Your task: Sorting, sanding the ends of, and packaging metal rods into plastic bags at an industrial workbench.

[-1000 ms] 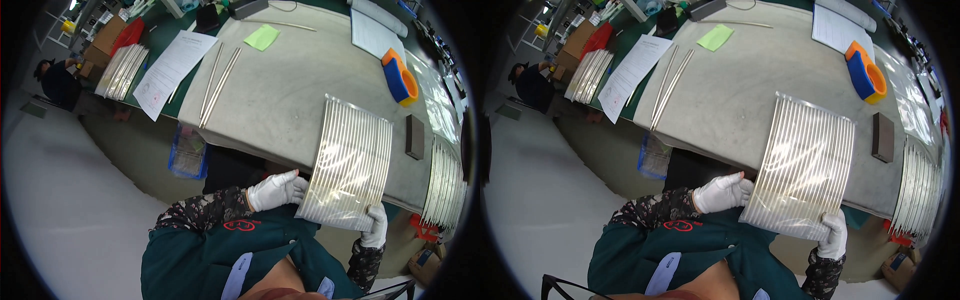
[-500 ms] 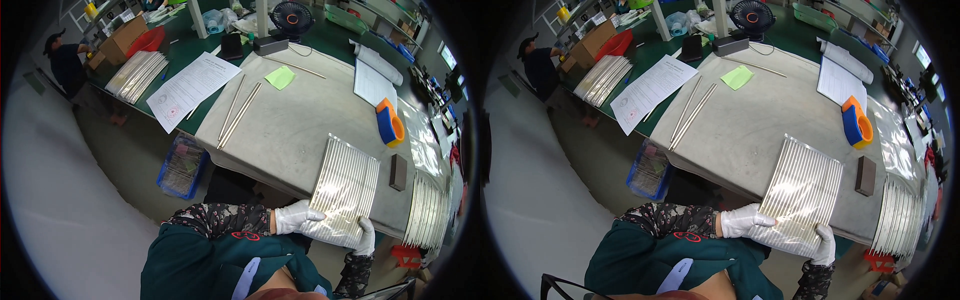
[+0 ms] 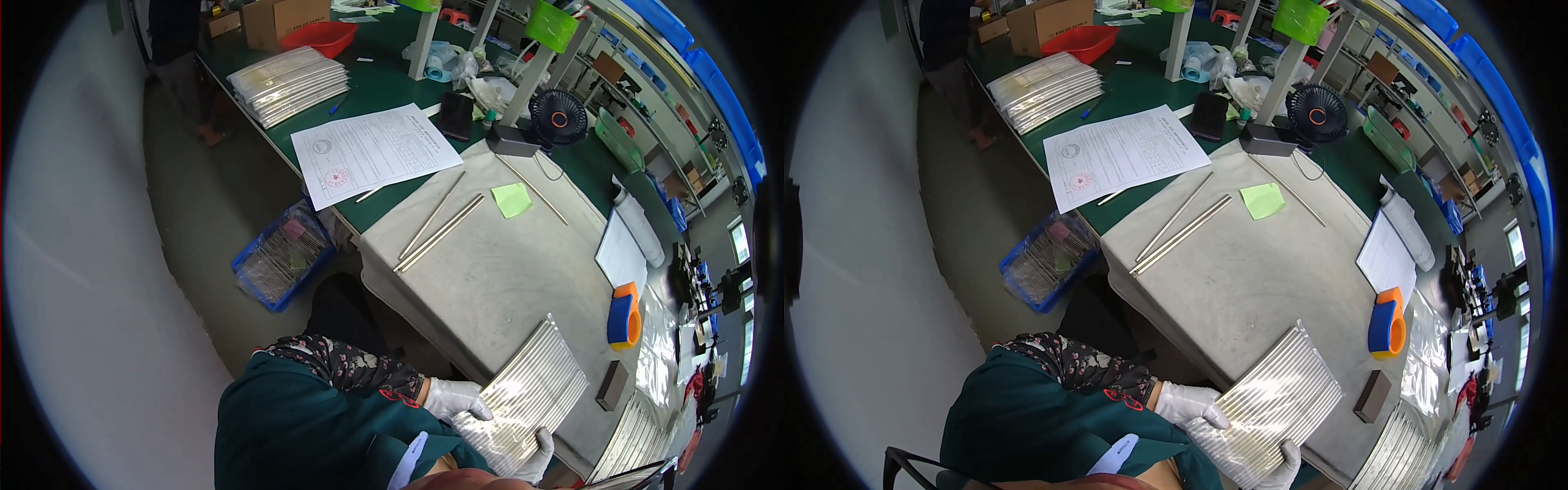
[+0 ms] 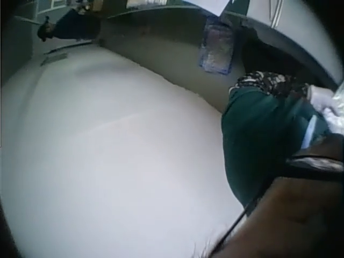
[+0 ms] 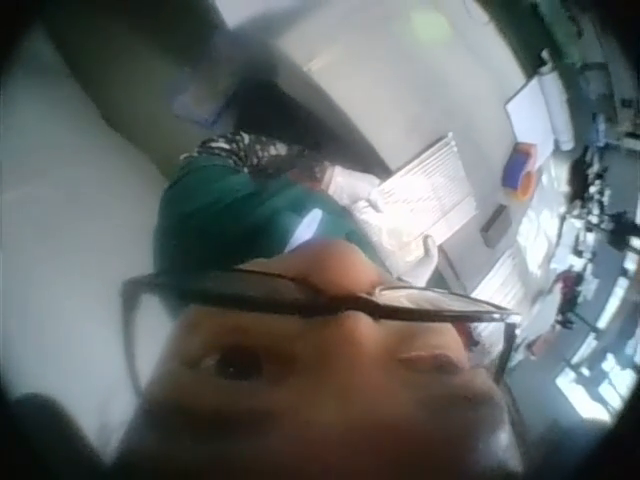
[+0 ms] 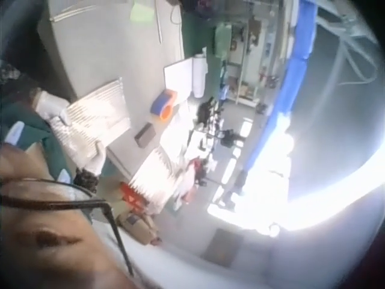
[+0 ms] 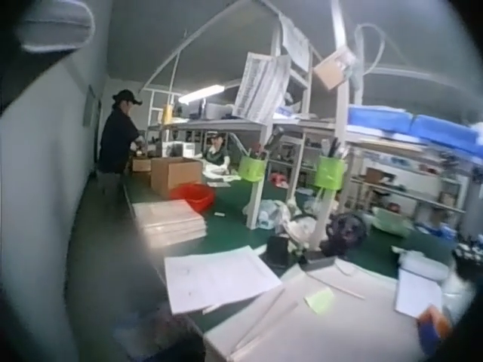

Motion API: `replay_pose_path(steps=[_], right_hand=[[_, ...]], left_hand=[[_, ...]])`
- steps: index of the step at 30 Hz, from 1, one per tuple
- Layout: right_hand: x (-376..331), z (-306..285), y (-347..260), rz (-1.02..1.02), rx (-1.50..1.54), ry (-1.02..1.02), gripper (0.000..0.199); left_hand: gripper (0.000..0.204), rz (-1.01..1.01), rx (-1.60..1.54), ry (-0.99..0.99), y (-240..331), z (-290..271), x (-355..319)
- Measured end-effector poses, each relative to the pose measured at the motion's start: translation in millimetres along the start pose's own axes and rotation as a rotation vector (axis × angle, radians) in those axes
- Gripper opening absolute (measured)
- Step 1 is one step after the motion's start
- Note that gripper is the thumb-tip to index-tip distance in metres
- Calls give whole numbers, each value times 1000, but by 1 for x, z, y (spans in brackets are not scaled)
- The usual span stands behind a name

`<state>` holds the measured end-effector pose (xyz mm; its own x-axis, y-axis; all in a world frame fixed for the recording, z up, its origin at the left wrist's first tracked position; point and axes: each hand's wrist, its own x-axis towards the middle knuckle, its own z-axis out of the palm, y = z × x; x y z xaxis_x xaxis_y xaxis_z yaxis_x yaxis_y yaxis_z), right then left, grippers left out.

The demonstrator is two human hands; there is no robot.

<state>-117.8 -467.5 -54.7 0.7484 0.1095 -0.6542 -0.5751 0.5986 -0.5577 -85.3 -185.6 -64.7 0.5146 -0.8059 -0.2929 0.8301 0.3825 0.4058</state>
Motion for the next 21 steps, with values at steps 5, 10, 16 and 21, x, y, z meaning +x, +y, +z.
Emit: replay_pose_path(steps=[5,10,16,21], right_hand=[[14,-22,12,16,-139,270,73],[2,12,22,-37,-256,187,67],[-7,155,18,-250,-347,-159,65],[28,297,5,-168,-396,-694,73]], left_hand=[[39,80,88,-108,10,-16,-7],[35,162,137,-64,23,-21,-44],[42,331,78,-118,61,-21,-107],[36,667,275,156,121,-19,-193]])
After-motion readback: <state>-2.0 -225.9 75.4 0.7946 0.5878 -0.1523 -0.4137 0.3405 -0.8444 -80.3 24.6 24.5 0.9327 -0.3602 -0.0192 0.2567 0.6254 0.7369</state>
